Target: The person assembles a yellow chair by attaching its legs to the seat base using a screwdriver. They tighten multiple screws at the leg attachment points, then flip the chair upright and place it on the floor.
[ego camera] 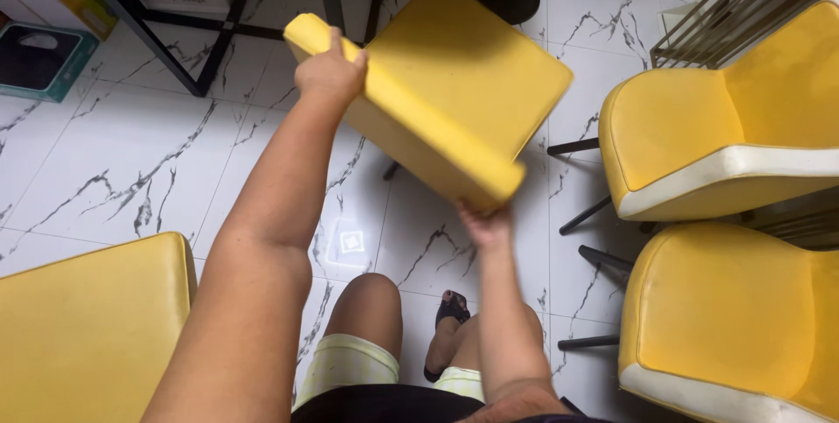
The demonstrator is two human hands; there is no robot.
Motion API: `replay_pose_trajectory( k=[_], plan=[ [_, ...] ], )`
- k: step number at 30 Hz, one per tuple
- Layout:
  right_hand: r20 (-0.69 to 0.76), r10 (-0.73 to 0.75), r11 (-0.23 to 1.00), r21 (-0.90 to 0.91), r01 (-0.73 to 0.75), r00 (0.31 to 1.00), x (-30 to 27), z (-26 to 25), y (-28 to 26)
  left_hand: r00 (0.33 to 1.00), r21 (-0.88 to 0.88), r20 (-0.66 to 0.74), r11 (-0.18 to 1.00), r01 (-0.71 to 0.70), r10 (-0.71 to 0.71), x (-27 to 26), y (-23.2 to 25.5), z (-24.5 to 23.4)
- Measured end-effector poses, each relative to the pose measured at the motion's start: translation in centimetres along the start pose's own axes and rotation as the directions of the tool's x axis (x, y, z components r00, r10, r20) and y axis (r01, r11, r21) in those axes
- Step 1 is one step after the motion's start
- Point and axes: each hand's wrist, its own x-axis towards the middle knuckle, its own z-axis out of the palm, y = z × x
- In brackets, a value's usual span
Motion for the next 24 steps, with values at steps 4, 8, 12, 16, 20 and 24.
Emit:
replay_pose_trajectory(
  k=[4,8,12,16,20,24],
  plan=[
    [0.109,-0.321,0.631,-0.716,0.299,0.941,-3.8,4.9,-5.6,0.969,0.377,-0.102,0.91,-0.17,0.223,1.1,2.1,0.3],
    [0.336,-0.458,0.353,-0.781,0.515,0.823,-4.6,9.0,-7.6,0.917,0.314,-0.102,0.888,-0.337,0.385,2.6,1.4,0.2],
    [0.544,-0.512,0.03,-0.762,0.646,0.665,-1.2,11.0,-5.3,0.908,0.206,-0.073,0.897,-0.39,0.412,2.8,-0.5,1.2],
    [0.538,-0.659,-0.095,-0.752,0.652,0.525,3.0,12.4,-4.0,0.908,0.221,-0.174,0.913,-0.342,0.382,3.7,-0.1,3.4],
    [0.451,-0.715,0.054,-0.727,0.685,0.535,5.9,14.8,-5.2,0.887,0.176,-0.283,0.929,-0.325,0.364,6.3,1.6,6.5],
    [0.401,-0.612,0.242,-0.726,0.644,0.682,9.3,17.1,-7.0,0.818,0.26,-0.424,0.917,-0.301,0.389,11.3,2.1,9.0]
  ],
)
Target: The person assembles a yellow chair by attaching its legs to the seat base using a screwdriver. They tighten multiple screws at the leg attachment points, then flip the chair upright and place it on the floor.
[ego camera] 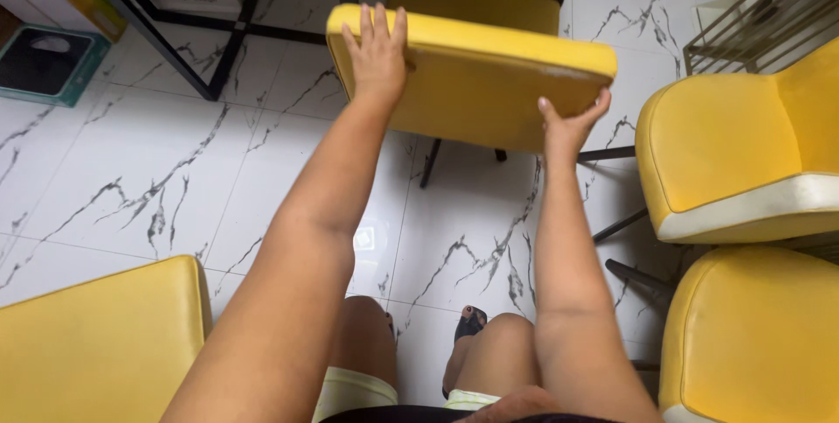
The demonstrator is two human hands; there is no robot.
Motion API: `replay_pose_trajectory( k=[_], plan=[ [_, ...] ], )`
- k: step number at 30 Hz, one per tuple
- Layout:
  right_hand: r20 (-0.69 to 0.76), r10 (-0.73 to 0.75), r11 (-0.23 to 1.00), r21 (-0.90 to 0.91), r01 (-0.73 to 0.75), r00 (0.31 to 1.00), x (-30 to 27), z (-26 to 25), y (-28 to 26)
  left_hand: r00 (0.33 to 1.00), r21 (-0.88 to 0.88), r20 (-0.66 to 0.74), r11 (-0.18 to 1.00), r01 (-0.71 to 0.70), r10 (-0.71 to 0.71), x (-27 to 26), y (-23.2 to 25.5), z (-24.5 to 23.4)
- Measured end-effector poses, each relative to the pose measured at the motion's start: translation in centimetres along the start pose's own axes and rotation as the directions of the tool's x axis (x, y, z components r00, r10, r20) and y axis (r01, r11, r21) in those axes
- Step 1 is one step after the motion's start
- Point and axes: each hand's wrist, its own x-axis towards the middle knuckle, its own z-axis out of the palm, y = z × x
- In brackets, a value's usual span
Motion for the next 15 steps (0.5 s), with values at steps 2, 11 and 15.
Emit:
replay_pose_trajectory(
  k=[2,11,15],
  plan=[
    [0.091,-0.087,0.996,0.014,0.086,0.992,2.9,0.7,0.9,1.0,0.041,-0.006,0.999,0.005,-0.004,2.8,-1.2,1.9],
    [0.17,-0.204,0.937,-0.251,0.243,0.964,13.5,4.2,4.3,0.993,0.006,-0.116,1.0,-0.011,0.011,7.9,-2.2,4.9],
    [0.16,-0.192,0.936,-0.266,0.23,0.968,14.1,4.5,3.8,0.999,-0.123,-0.052,0.992,-0.002,-0.005,8.8,-2.3,4.8]
  ],
)
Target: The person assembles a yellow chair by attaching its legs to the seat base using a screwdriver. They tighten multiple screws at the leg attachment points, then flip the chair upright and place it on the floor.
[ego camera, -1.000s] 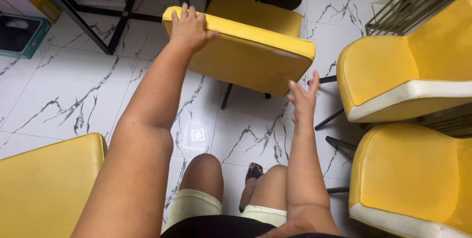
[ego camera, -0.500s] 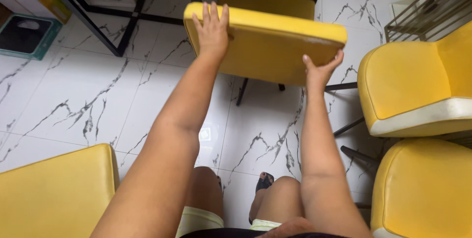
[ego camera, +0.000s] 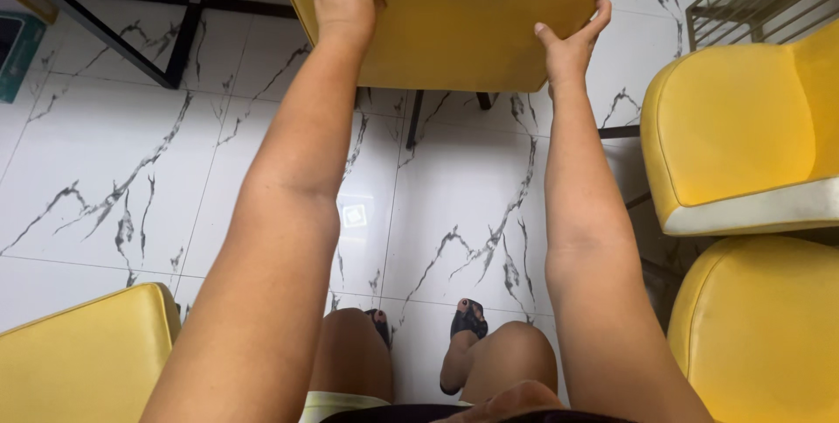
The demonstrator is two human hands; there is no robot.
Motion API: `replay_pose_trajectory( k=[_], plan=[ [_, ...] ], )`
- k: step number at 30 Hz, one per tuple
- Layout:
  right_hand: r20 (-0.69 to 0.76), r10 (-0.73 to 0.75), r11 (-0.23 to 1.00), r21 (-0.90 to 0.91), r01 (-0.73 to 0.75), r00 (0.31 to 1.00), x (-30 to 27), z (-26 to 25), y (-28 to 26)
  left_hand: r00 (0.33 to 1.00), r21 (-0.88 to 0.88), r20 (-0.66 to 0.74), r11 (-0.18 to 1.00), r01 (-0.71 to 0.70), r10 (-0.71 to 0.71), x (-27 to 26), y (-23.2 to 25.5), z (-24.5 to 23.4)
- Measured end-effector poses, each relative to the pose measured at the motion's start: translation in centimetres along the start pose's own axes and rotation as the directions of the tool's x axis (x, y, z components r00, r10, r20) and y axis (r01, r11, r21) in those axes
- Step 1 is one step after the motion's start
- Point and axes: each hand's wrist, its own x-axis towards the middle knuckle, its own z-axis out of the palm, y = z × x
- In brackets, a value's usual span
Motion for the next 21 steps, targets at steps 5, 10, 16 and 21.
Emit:
replay_pose_trajectory(
  k=[5,10,16,21],
  plan=[
    [0.019,-0.005,0.997,0.073,0.004,1.0,-0.8,0.1,0.5,0.997,0.053,-0.071,0.998,-0.034,0.037,-0.2,-0.4,0.5],
    [0.13,-0.007,0.978,0.205,-0.02,0.992,-0.4,-1.3,0.5,0.996,0.016,-0.064,0.998,-0.064,0.065,-0.6,-0.3,-0.5],
    [0.255,0.349,0.933,-0.007,-0.36,0.902,-5.5,-3.3,0.5,0.997,-0.088,0.055,0.994,0.066,-0.061,-5.5,-2.9,-5.0],
    [0.501,0.462,0.879,-0.149,-0.453,0.732,-18.9,-4.1,4.1,0.939,-0.157,0.204,0.938,0.31,-0.277,-22.1,-9.1,-5.9]
  ],
)
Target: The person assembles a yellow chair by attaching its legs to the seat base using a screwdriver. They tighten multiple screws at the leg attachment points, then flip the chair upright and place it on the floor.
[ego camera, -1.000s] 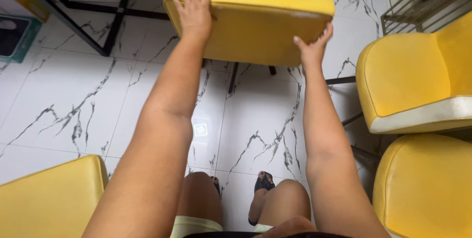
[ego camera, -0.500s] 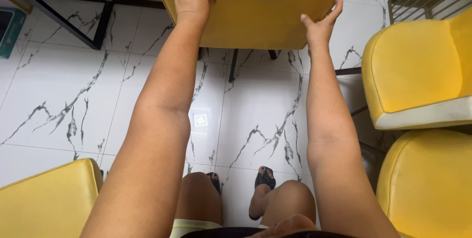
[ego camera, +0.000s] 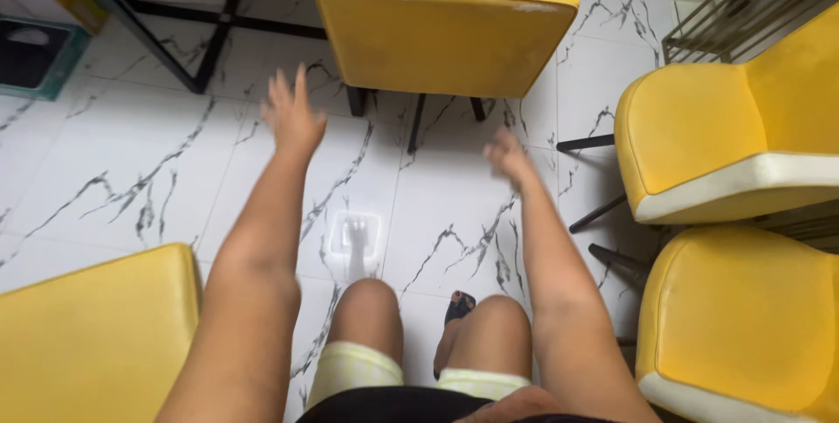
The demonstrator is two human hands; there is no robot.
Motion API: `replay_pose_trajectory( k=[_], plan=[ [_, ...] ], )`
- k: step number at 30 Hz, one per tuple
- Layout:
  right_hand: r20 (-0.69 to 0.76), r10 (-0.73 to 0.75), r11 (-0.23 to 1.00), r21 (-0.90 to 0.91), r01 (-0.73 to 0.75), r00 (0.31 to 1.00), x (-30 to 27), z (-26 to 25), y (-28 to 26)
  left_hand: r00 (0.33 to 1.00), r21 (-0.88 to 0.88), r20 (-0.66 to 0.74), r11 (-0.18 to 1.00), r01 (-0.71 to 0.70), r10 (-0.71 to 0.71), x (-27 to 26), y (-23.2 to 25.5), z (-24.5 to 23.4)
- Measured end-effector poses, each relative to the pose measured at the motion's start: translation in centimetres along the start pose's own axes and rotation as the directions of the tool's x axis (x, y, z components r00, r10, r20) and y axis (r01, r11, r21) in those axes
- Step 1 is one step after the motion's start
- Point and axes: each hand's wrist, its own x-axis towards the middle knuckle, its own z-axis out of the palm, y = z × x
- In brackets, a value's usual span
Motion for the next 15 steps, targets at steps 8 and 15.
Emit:
replay_pose_trajectory(
  k=[8,15],
  plan=[
    [0.385,0.363,0.88,-0.441,-0.176,0.849,-15.1,7.8,9.8,0.947,0.333,0.152,0.917,0.219,-0.282,-24.2,-18.1,-4.0],
    [0.177,-0.014,0.753,-0.646,0.127,0.984,-20.0,8.7,8.6,0.845,0.223,0.175,0.856,0.467,-0.506,-41.9,-21.6,-13.0]
  ],
)
